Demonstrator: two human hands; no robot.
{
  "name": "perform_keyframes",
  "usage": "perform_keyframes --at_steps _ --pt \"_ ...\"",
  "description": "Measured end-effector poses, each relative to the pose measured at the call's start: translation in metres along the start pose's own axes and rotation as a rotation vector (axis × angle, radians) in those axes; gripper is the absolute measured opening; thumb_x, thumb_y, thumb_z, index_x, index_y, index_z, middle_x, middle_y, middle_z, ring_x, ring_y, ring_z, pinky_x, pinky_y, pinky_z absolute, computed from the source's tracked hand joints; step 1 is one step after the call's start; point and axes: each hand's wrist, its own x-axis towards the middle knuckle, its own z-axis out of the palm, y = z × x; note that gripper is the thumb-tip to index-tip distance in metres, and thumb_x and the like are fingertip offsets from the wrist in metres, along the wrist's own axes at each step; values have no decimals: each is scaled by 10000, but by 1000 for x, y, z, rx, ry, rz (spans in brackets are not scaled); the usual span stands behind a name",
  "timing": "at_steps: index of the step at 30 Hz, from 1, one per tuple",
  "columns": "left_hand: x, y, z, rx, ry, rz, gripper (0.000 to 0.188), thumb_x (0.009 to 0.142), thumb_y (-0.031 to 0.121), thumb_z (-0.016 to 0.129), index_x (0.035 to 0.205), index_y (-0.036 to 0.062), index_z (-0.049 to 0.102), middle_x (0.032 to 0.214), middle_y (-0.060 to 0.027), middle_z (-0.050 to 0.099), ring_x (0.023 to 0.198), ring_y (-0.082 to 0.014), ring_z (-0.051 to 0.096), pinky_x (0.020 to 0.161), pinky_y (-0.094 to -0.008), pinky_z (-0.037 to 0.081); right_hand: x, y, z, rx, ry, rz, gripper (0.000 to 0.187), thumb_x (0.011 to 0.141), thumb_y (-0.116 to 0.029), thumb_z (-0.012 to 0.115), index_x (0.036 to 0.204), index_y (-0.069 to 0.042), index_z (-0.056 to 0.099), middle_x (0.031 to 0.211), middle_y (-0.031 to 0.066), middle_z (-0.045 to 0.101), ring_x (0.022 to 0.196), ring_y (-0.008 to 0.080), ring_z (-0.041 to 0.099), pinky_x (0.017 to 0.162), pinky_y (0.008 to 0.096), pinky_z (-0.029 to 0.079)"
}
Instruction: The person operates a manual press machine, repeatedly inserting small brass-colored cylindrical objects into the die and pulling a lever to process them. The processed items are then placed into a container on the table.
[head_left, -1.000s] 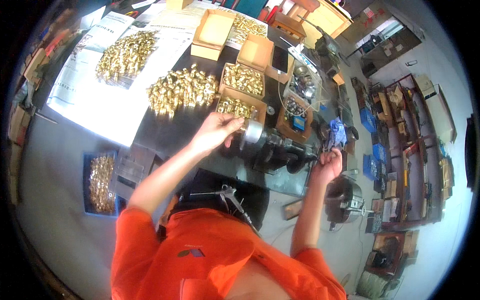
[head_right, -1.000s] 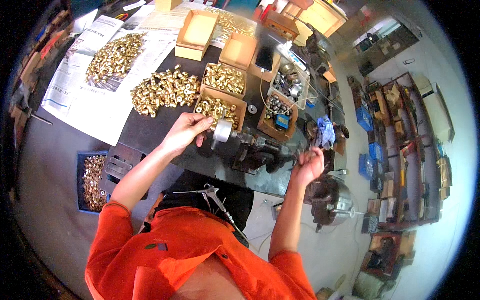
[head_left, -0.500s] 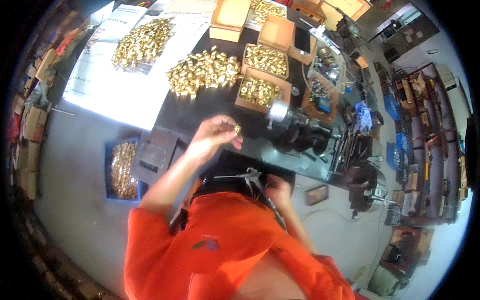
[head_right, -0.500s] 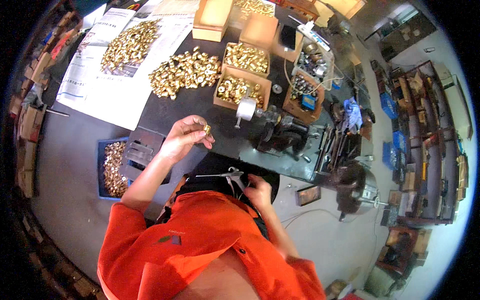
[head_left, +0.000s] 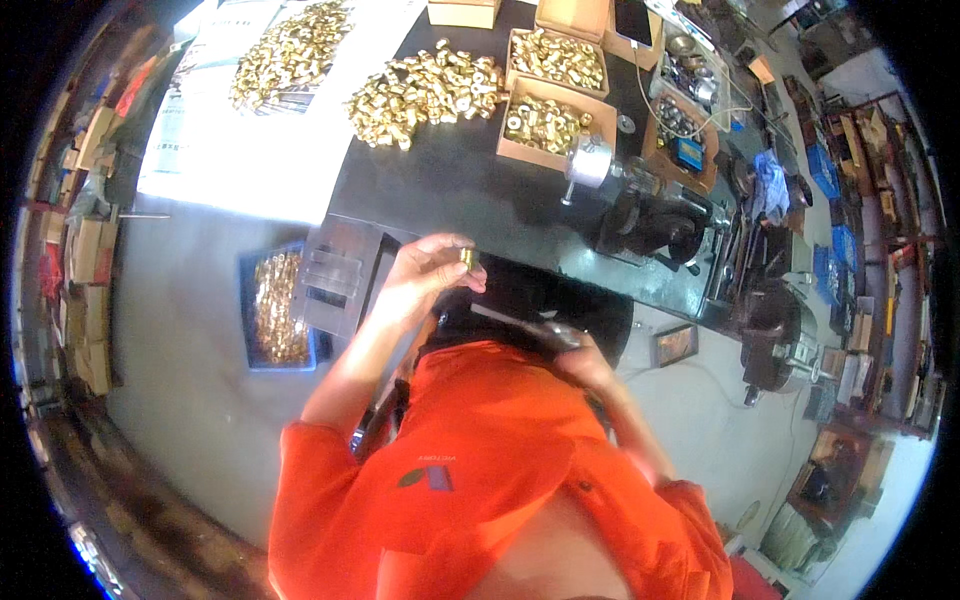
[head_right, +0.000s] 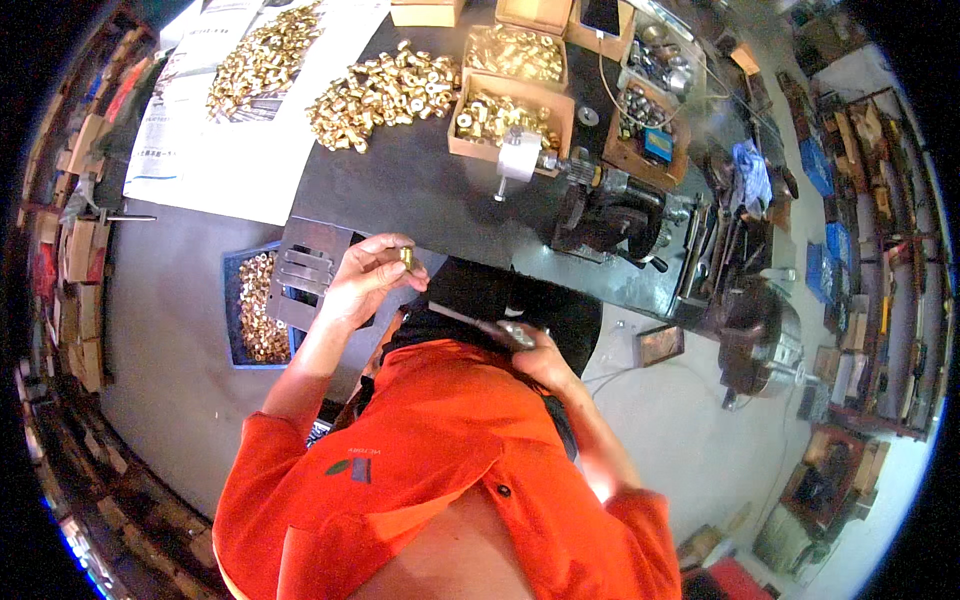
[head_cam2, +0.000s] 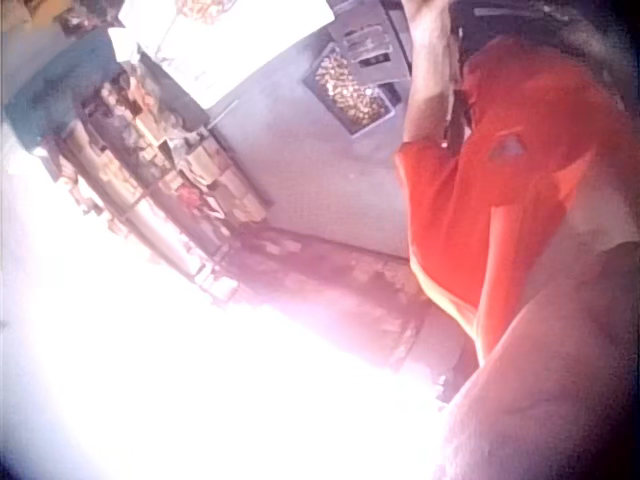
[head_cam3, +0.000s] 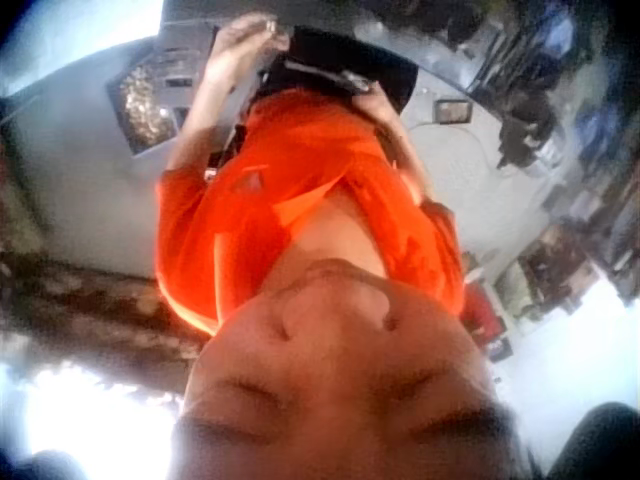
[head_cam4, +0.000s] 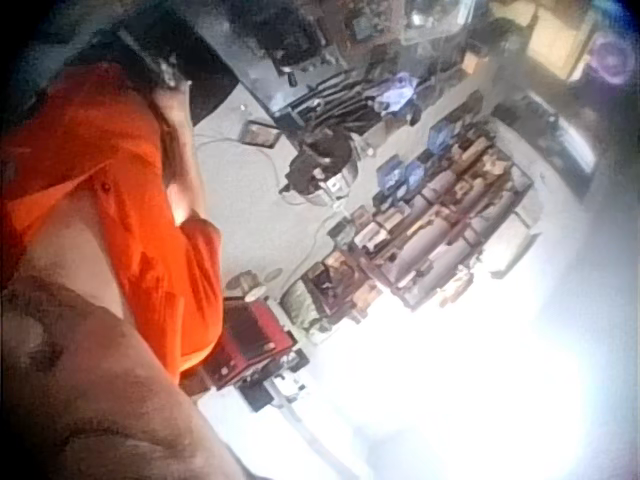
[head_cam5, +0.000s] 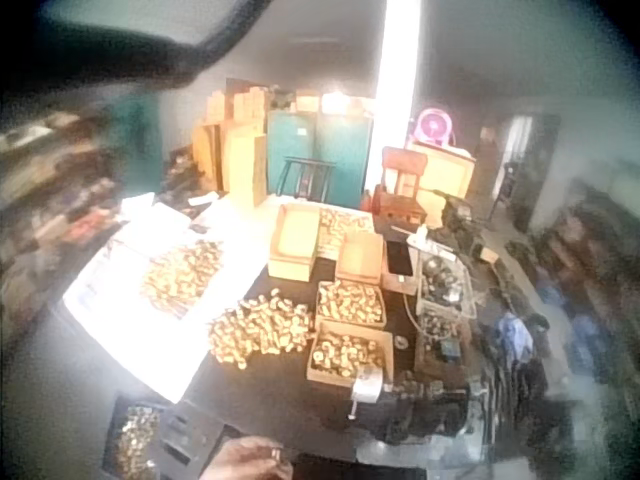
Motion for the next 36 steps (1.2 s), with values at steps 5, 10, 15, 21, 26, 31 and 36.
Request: perform_keyframes --at_steps 5,10,15,21,26,31,36 --pt "-1 -5 0 12 -13 -36 276 786 48 592 1041 -27 523 853 -192 606 785 -277 609 712 -371 507 -1 -9 -26 -6 -166 12 567 644 -5 481 1209 -49 464 915 29 605 806 109 532 743 223 416" --pt "-5 -15 0 74 33 -99 271 781 36 593 1029 -46 522 839 -188 611 752 -277 616 700 -366 509 -29 -18 -47 -204 -62 39 415 701 -8 541 1113 -56 548 930 27 616 771 81 537 684 222 433" --pt "-8 -29 -1 304 60 -199 231 787 -1 572 1002 -74 527 825 -169 622 708 -226 629 663 -306 502 -37 -15 -30 -35 25 -237 319 716 -80 614 1033 -49 602 804 6 625 652 70 503 592 226 418" --pt "-6 -31 4 540 98 -319 211 789 -26 558 991 -84 536 798 -139 628 697 -189 629 633 -259 499 -42 -36 -31 -58 20 0 275 695 -96 603 962 -35 626 731 -25 570 651 53 453 561 216 382" --pt "-8 -44 6 723 43 -222 218 768 -19 589 982 -51 565 794 -106 639 715 -153 627 641 -248 493 -39 -31 -30 -69 25 -4 249 690 -91 605 929 -21 624 707 -3 576 639 54 451 538 240 383" --pt "-8 -38 11 1122 -2 -25 241 744 -8 614 983 2 586 774 -106 640 688 -115 617 629 -232 478 -35 -5 -33 -123 65 -12 224 673 -96 603 880 -11 617 673 32 577 614 78 474 533 257 394" --pt "-11 -49 2 1152 -73 -83 230 732 19 641 956 5 591 745 -96 637 685 -125 621 621 -260 484 -35 -12 -34 -191 35 19 174 663 -74 567 820 -13 610 651 19 564 607 89 495 538 251 396"
